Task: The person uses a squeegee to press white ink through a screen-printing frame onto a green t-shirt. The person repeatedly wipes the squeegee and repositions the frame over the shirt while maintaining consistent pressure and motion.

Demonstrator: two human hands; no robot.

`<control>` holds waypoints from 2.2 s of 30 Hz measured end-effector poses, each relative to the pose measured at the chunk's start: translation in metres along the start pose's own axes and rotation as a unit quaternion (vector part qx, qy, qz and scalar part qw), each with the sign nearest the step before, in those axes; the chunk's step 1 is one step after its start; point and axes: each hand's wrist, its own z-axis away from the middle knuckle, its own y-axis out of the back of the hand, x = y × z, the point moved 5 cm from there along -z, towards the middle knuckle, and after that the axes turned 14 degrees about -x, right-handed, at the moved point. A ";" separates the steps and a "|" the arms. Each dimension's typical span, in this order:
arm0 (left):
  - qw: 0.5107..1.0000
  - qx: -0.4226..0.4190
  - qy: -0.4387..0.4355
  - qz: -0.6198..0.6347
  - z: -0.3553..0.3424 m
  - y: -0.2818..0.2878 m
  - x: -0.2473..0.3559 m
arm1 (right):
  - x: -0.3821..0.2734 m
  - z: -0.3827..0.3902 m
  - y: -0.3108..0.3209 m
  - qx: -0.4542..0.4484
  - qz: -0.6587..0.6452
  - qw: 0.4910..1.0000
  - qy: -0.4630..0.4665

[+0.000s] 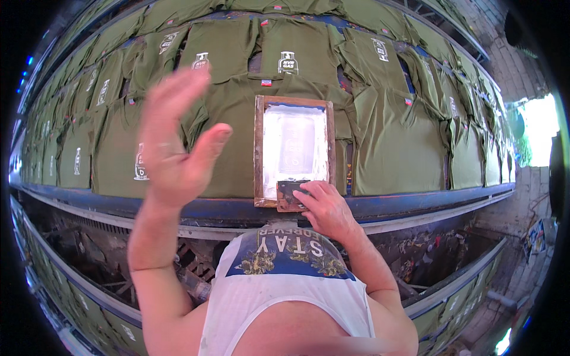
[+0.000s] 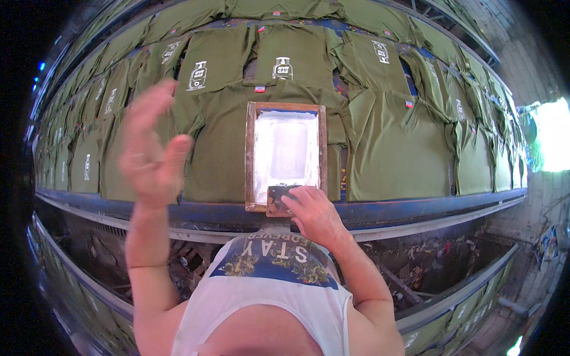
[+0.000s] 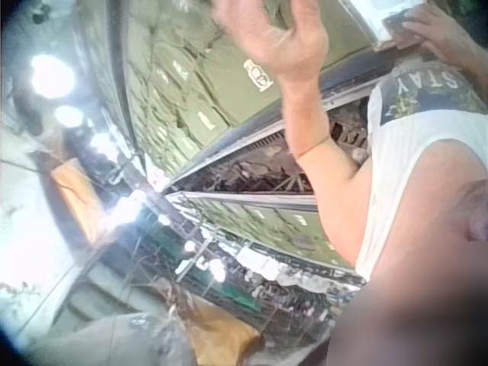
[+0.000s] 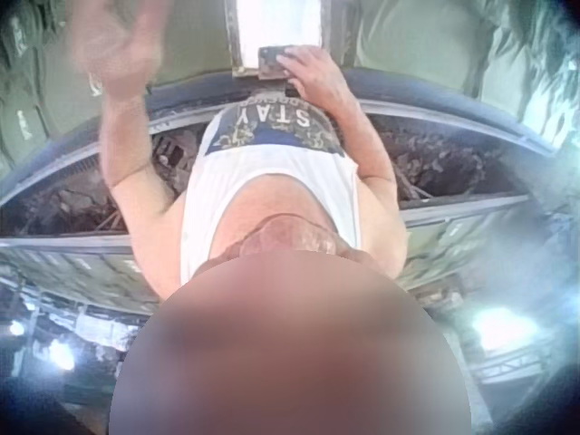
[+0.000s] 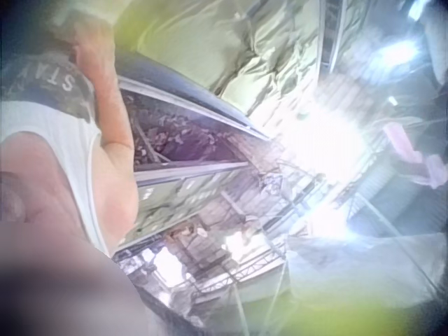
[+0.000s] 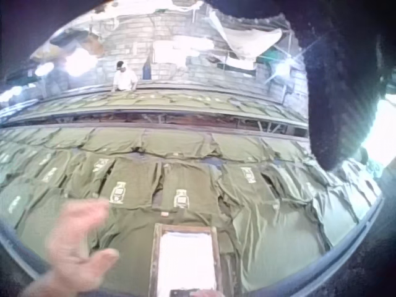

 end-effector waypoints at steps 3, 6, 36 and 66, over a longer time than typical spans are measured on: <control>0.974 -0.051 0.209 0.076 0.065 -0.081 -0.036 | 0.002 -0.002 -0.001 -0.001 -0.013 1.000 0.000; 0.925 -0.043 0.342 0.159 0.126 -0.137 -0.058 | 0.001 -0.005 0.000 0.008 -0.020 1.000 0.009; 0.784 -0.058 0.556 0.270 0.166 -0.202 -0.086 | 0.097 -0.109 0.024 0.110 0.002 0.994 -0.007; 0.795 -0.038 0.545 0.263 0.157 -0.202 -0.093 | 0.092 -0.081 0.035 -0.058 -0.041 0.997 0.029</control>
